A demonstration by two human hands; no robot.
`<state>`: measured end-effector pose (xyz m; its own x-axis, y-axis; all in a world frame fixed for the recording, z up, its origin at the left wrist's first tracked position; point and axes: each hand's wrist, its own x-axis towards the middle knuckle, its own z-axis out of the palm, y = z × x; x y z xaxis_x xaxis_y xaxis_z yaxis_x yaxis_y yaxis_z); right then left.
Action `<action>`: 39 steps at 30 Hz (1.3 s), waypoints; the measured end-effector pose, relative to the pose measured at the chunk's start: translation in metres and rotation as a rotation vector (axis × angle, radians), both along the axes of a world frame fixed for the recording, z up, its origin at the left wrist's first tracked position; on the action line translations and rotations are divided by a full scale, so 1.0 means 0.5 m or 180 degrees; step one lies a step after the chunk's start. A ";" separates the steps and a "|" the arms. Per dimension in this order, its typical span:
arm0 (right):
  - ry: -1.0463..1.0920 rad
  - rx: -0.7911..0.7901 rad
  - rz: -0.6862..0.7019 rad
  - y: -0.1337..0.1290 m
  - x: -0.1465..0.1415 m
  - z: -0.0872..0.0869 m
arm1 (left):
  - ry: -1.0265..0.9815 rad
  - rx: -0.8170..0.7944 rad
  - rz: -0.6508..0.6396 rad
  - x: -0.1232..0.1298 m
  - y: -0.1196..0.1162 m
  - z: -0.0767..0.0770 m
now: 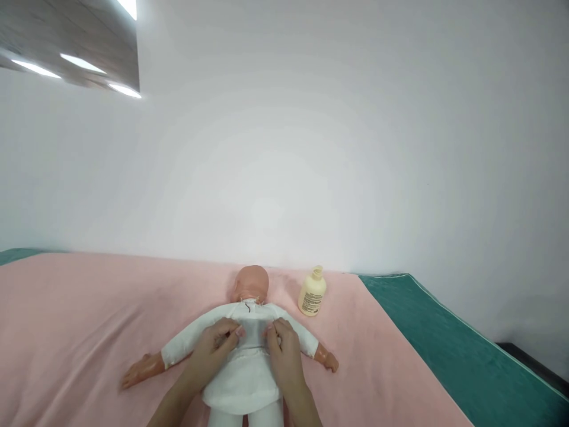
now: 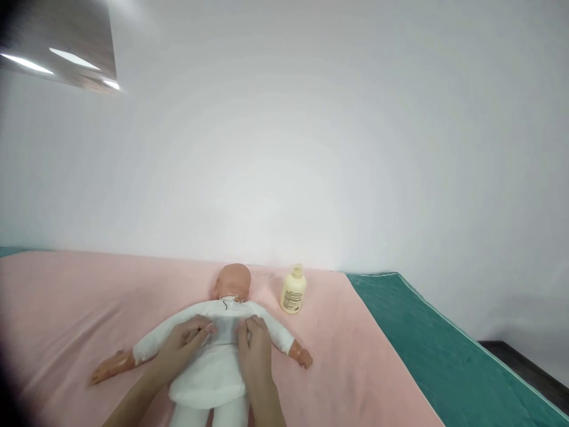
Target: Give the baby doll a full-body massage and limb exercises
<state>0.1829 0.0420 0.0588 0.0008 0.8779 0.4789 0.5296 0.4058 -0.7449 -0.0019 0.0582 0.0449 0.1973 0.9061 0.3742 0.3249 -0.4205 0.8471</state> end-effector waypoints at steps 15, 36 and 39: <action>-0.0519 -0.0053 0.0121 0.074 -0.023 -0.026 | 0.0826 0.0326 -0.0088 0.018 0.061 -0.002; -0.0442 -0.0157 0.0313 0.073 -0.019 -0.025 | 0.1148 0.0733 0.0122 0.025 0.057 -0.012; -0.0359 -0.0095 0.0319 0.070 -0.018 -0.027 | 0.1142 0.0773 0.0178 0.026 0.055 -0.018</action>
<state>0.1738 0.0771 0.0453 -0.1398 0.8847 0.4447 0.5685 0.4394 -0.6955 0.0109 0.0858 0.0361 0.3067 0.8133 0.4945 0.6086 -0.5670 0.5550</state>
